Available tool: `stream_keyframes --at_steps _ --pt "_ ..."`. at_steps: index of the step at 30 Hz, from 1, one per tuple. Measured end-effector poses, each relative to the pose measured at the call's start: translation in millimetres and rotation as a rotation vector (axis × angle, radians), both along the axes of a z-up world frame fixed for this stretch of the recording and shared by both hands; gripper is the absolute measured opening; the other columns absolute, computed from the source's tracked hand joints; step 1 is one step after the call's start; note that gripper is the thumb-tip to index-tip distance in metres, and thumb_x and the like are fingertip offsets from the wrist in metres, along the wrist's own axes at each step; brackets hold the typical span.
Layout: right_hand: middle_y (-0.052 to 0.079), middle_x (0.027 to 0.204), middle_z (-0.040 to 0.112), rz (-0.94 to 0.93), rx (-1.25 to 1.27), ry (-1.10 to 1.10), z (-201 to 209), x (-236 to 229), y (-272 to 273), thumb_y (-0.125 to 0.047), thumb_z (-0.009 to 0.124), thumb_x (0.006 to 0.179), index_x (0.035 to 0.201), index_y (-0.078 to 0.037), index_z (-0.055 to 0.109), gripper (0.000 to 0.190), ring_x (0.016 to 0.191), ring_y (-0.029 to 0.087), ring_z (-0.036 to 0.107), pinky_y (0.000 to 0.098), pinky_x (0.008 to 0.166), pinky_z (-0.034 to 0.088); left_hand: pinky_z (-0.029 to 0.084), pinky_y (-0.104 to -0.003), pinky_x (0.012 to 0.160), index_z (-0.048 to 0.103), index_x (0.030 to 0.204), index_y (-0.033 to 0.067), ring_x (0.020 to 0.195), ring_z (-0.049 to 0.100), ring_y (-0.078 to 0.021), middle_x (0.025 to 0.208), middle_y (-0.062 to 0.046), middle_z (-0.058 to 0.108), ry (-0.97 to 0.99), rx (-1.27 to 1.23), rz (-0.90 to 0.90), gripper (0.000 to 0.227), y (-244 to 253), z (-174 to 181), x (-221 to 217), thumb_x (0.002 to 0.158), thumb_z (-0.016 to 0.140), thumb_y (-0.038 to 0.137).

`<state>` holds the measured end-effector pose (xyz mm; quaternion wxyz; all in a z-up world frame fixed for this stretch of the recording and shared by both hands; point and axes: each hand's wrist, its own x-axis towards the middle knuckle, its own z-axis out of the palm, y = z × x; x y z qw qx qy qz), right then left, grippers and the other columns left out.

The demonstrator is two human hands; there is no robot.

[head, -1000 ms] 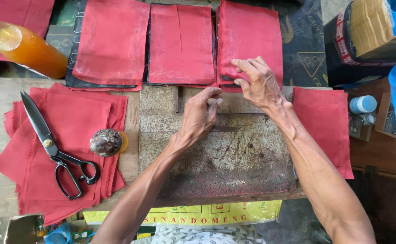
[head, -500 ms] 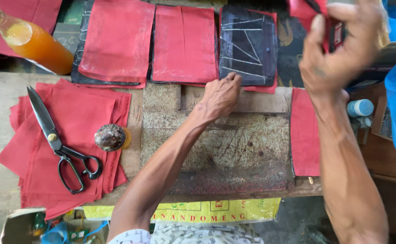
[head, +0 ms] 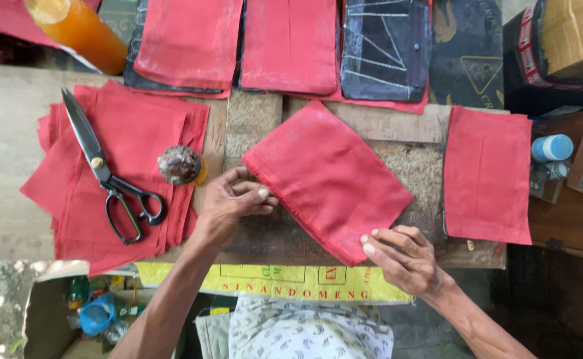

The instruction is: The person folds red fabric pieces on a wooden workbench, aligns edges, and uses a round stone to press and smooth the folds. The person repeatedly handles individual fabric pieces, stacks them, and continues the folding and pressing cycle.

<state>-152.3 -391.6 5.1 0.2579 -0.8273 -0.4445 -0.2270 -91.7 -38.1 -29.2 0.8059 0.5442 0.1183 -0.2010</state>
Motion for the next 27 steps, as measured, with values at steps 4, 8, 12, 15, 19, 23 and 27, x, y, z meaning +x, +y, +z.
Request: stream_keyframes --at_steps 4,8,12,15,19,23,27 --pt "0.009 0.106 0.075 -0.103 0.034 0.036 -13.9 -8.5 0.2 0.012 0.070 0.078 0.114 0.000 0.067 0.038 0.098 0.027 0.070 0.0405 0.081 0.052 0.065 -0.038 0.073 0.056 0.121 -0.0074 0.081 0.077 -0.0259 0.097 -0.019 0.077 0.102 0.040 0.063 0.037 -0.1 9.4 -37.6 0.087 0.069 -0.004" --pt "0.009 0.103 0.073 -0.182 0.119 0.251 -9.9 -14.0 6.7 0.011 0.073 0.083 0.116 -0.004 0.071 0.037 0.093 0.024 0.068 0.0357 0.081 0.056 0.064 -0.031 0.079 0.067 0.115 -0.0019 0.089 0.078 -0.0180 0.100 -0.010 0.081 -0.252 0.697 0.014 0.024 -7.6 27.5 -52.6 0.091 0.068 0.001" --pt "0.010 0.106 0.074 -0.212 0.123 0.336 6.6 -11.1 11.7 0.007 0.075 0.081 0.115 -0.007 0.070 0.036 0.093 0.026 0.069 0.0374 0.082 0.056 0.063 -0.031 0.089 0.068 0.119 0.0000 0.100 0.077 -0.0207 0.112 -0.012 0.077 -0.694 0.765 0.010 0.023 -25.6 39.8 -36.2 0.096 0.067 0.001" --pt "0.011 0.106 0.075 -0.282 0.146 0.379 17.1 -2.2 15.0 0.003 0.077 0.082 0.113 -0.007 0.070 0.033 0.094 0.026 0.069 0.0380 0.082 0.056 0.058 -0.039 0.095 0.060 0.130 -0.0015 0.110 0.072 -0.0323 0.120 -0.020 0.072 -0.914 0.695 -0.150 0.045 -46.1 54.0 -25.7 0.090 0.075 0.011" --pt "0.010 0.105 0.074 -0.337 0.358 0.355 20.2 6.9 24.0 0.002 0.075 0.093 0.123 0.000 0.065 0.032 0.098 0.020 0.070 0.0362 0.088 0.057 0.055 -0.045 0.092 0.056 0.134 -0.0029 0.108 0.069 -0.0390 0.117 -0.024 0.070 -0.993 0.719 -0.260 0.056 -85.1 60.6 -26.5 0.085 0.079 0.012" --pt "0.012 0.128 0.069 -0.421 0.510 0.193 12.0 3.1 34.1 -0.001 0.070 0.104 0.142 0.001 0.053 0.041 0.124 0.020 0.065 0.0399 0.115 0.049 0.058 -0.041 0.081 0.061 0.131 0.0021 0.093 0.072 -0.0308 0.103 -0.018 0.074 -0.812 0.755 -0.244 0.042 -114.9 46.2 -12.8 0.090 0.069 0.005" --pt "0.018 0.146 0.046 -0.736 0.544 0.349 -8.9 -6.8 45.8 -0.025 0.078 0.091 0.151 0.003 0.032 0.080 0.137 0.031 0.050 0.0432 0.112 0.041 0.056 -0.026 0.073 0.065 0.118 0.0004 0.086 0.068 -0.0108 0.101 -0.007 0.074 -0.665 0.544 0.186 0.026 -97.4 53.0 7.8 0.095 0.054 -0.003"
